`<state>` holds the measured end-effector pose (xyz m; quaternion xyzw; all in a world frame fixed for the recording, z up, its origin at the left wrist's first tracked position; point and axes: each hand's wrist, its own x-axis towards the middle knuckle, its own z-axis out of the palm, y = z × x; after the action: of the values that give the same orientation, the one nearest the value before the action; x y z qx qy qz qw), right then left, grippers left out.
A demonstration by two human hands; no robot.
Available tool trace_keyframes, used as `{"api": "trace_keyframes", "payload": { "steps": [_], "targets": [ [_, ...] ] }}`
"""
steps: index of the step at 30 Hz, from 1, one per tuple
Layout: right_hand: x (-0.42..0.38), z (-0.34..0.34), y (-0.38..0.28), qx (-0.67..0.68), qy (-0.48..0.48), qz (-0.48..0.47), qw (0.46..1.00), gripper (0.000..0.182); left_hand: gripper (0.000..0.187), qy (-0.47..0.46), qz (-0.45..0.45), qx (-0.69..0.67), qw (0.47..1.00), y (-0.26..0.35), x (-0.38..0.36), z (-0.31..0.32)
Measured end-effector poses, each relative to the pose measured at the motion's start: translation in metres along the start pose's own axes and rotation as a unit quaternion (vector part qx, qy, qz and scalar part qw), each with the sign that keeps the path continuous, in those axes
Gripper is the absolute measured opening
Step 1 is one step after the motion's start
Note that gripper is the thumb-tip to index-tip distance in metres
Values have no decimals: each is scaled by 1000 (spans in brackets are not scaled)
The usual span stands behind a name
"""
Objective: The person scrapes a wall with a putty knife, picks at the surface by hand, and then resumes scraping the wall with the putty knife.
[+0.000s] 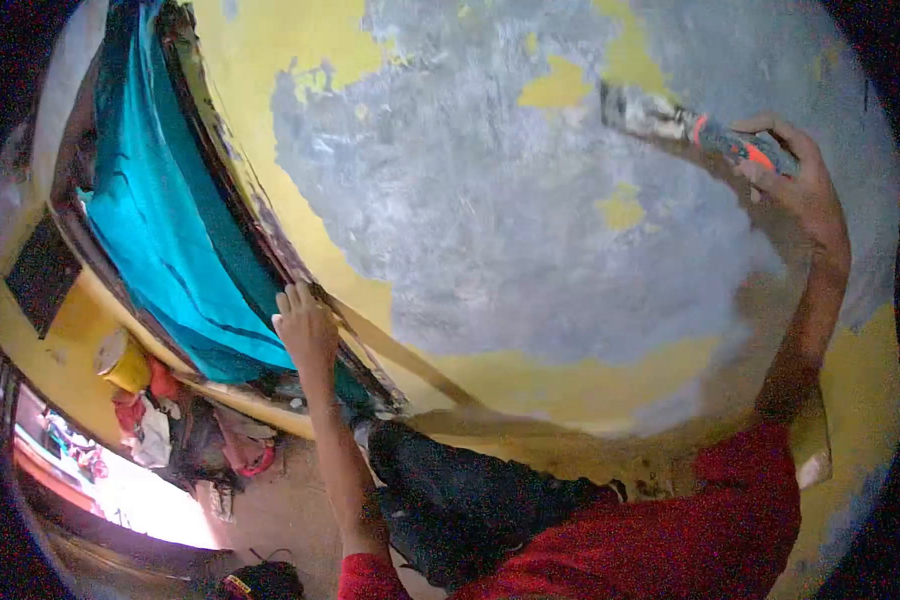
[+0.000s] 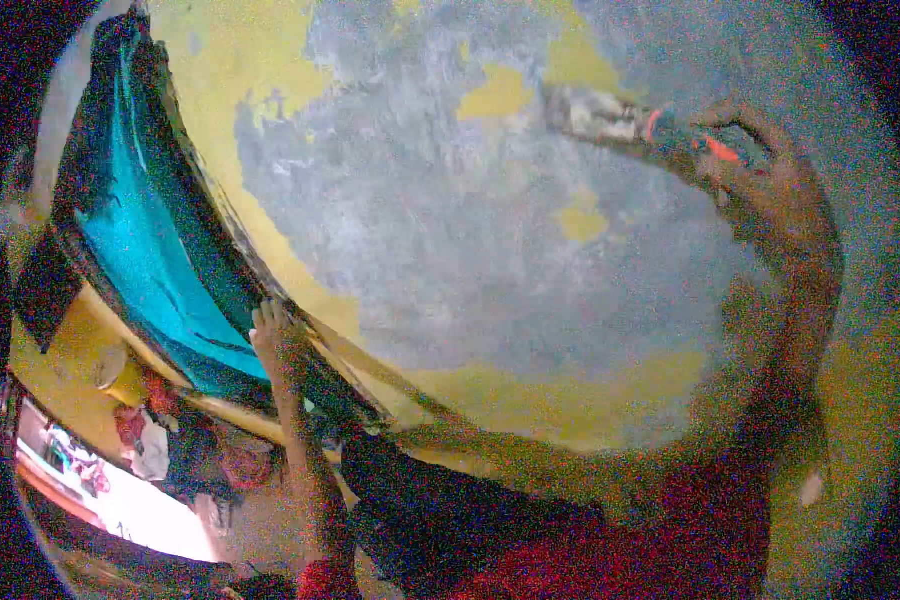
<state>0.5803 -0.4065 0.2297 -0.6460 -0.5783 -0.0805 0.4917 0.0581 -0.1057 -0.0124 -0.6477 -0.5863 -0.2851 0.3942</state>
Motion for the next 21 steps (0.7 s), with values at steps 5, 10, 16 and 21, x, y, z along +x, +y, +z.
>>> {"api": "trace_keyframes", "payload": {
  "steps": [5, 10, 16, 21],
  "targets": [
    [28, -3, -18, 57, 5, 38, 998, 36, 34, -48, -48, -57, 996, 15, -4, -5],
    [98, 5, -6, 258, 138, -258, 921, 31, 39, 8, -80, -131, 988, 30, -10, -27],
    [78, 65, -126, 440, 34, -307, 843, 35, 18, 84, -179, -537, 820, 116, -53, -35],
    [122, 70, -146, 438, -117, -389, 802, 44, 10, 12, -221, -680, 699, 175, -100, -19]
  ]
}}
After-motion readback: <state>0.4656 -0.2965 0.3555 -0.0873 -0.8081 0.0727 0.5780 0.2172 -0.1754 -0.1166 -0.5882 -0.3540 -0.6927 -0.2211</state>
